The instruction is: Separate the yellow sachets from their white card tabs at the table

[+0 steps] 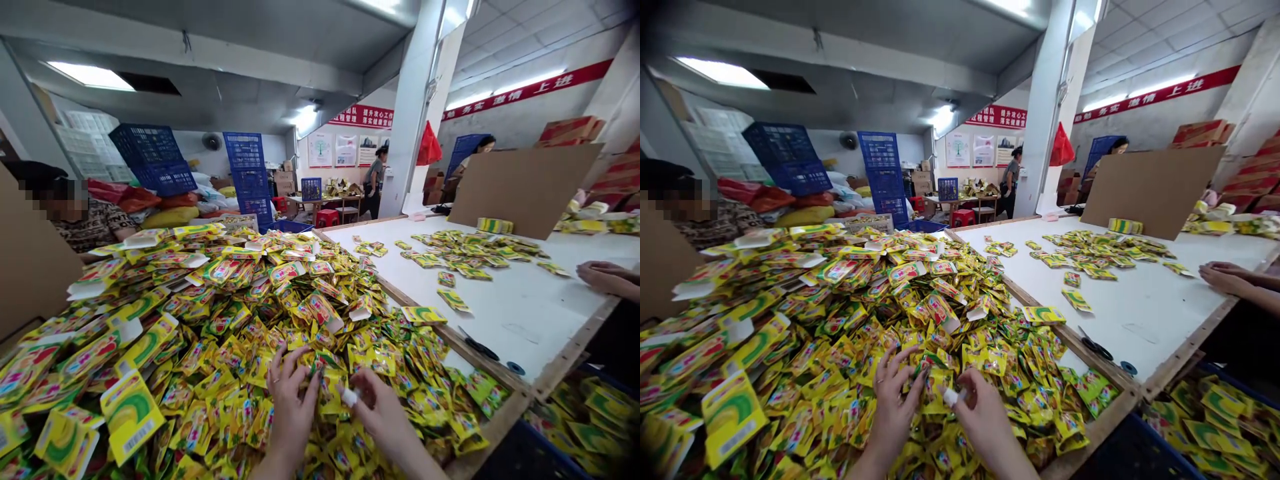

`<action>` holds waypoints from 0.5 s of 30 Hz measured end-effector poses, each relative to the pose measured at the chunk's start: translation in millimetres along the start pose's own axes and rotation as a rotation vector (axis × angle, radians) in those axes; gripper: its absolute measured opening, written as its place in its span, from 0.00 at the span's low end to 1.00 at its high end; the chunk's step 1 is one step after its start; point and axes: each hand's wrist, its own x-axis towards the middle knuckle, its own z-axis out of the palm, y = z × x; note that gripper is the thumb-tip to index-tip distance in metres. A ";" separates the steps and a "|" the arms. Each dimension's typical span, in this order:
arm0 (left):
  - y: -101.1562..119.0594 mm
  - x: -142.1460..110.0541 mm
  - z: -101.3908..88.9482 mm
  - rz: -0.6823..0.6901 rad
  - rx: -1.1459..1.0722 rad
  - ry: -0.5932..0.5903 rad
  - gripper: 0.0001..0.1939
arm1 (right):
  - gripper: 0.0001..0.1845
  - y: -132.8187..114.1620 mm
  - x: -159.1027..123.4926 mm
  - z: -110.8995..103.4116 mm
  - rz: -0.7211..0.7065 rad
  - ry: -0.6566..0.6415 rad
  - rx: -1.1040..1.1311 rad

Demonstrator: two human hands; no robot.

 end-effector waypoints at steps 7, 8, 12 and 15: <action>-38.6 -10.8 -11.4 -0.167 -0.349 0.091 0.15 | 0.12 -3.0 2.2 27.8 -0.056 -0.059 0.144; -43.1 -11.3 -12.9 -0.227 -0.384 0.089 0.17 | 0.16 -5.8 2.3 26.3 -0.031 -0.060 0.232; -46.1 -17.1 -12.7 -0.225 -0.428 0.118 0.20 | 0.20 -30.4 3.3 22.5 -0.047 -0.176 0.539; -38.8 -24.5 -12.1 -0.065 -0.428 0.142 0.18 | 0.15 -46.9 4.3 24.4 -0.130 -0.236 0.592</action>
